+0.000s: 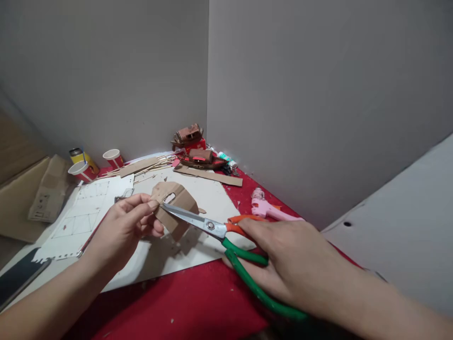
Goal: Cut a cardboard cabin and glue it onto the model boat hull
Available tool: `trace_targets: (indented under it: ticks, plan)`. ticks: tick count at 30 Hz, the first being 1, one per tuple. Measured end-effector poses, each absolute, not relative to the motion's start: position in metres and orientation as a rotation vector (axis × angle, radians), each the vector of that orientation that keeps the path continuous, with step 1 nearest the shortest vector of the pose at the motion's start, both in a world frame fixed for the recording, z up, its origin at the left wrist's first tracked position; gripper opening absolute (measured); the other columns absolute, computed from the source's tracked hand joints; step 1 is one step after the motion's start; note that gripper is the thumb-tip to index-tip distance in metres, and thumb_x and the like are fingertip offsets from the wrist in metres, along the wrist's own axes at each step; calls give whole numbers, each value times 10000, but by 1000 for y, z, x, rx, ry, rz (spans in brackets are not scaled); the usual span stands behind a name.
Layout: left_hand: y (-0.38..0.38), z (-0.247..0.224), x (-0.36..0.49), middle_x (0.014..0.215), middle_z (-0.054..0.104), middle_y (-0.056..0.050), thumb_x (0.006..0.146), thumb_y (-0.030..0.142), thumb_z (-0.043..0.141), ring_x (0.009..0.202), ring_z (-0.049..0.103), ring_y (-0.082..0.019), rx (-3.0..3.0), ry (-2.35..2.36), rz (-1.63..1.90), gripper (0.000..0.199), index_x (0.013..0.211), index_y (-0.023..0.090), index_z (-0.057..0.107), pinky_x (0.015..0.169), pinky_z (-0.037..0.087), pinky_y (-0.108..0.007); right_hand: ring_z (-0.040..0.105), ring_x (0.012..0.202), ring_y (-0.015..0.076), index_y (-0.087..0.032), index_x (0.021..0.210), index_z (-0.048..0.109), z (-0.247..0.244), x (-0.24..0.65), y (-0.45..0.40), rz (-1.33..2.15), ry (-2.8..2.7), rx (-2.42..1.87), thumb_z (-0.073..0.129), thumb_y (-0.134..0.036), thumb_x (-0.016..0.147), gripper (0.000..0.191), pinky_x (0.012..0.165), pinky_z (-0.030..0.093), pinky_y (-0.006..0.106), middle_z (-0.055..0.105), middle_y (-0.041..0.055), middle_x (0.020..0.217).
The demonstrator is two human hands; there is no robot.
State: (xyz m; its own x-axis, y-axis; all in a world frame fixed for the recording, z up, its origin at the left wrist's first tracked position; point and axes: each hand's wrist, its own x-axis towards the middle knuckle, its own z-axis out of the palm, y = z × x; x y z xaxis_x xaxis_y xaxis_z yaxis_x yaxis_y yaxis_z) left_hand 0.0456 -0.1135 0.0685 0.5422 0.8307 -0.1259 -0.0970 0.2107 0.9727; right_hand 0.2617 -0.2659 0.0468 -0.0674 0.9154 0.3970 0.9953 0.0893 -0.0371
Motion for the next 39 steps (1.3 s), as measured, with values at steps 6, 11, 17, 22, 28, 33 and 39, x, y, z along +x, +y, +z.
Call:
trace_targets:
  ticks: [6, 11, 17, 22, 28, 33, 39]
  plan:
    - [-117, 67, 45, 505, 679, -27, 834, 232, 659, 444, 628, -88, 1187, 741, 768, 133, 757, 151, 585, 472, 471, -133, 582, 468, 172, -202, 934, 652, 53, 258, -270, -272, -2158, -1875, 540, -227, 883, 126, 444, 404, 296, 683, 16, 641]
    - [-121, 63, 45, 510, 679, -7, 848, 251, 648, 457, 635, -90, 1154, 714, 771, 135, 776, 168, 571, 485, 489, -143, 643, 523, 179, -195, 1024, 624, 42, 263, -274, -433, -2153, -1760, 496, -229, 912, 173, 469, 436, 285, 720, 28, 705]
    - [-123, 63, 46, 534, 690, -22, 846, 271, 651, 484, 639, -97, 1140, 721, 757, 148, 784, 172, 560, 527, 517, -169, 688, 593, 198, -167, 1057, 604, 35, 271, -278, -508, -2218, -1721, 493, -315, 954, 212, 499, 461, 277, 733, 59, 754]
    - [-126, 63, 45, 537, 686, -13, 866, 266, 622, 492, 640, -101, 1138, 716, 759, 142, 785, 178, 545, 544, 524, -183, 679, 609, 203, -202, 980, 605, 44, 267, -278, -344, -2191, -1847, 519, -306, 923, 147, 516, 462, 275, 721, 42, 745]
    - [-130, 64, 43, 543, 669, 16, 863, 244, 627, 511, 627, -77, 1253, 711, 858, 135, 790, 178, 535, 494, 429, -124, 657, 564, 181, -211, 1019, 587, 51, 263, -276, -286, -2180, -1875, 486, -300, 934, 158, 498, 440, 263, 733, 33, 759]
    - [-129, 64, 43, 558, 669, 17, 857, 270, 635, 527, 627, -85, 1256, 696, 880, 147, 798, 180, 536, 506, 427, -137, 649, 525, 187, -201, 1021, 585, 51, 261, -273, -426, -2186, -1828, 468, -262, 917, 168, 477, 420, 267, 710, 29, 686]
    - [-130, 62, 44, 554, 664, 10, 843, 286, 654, 519, 619, -91, 1228, 710, 889, 159, 804, 177, 544, 462, 374, -138, 630, 508, 184, -222, 943, 584, 56, 257, -271, -334, -2203, -1865, 488, -275, 916, 113, 469, 406, 268, 700, 15, 655]
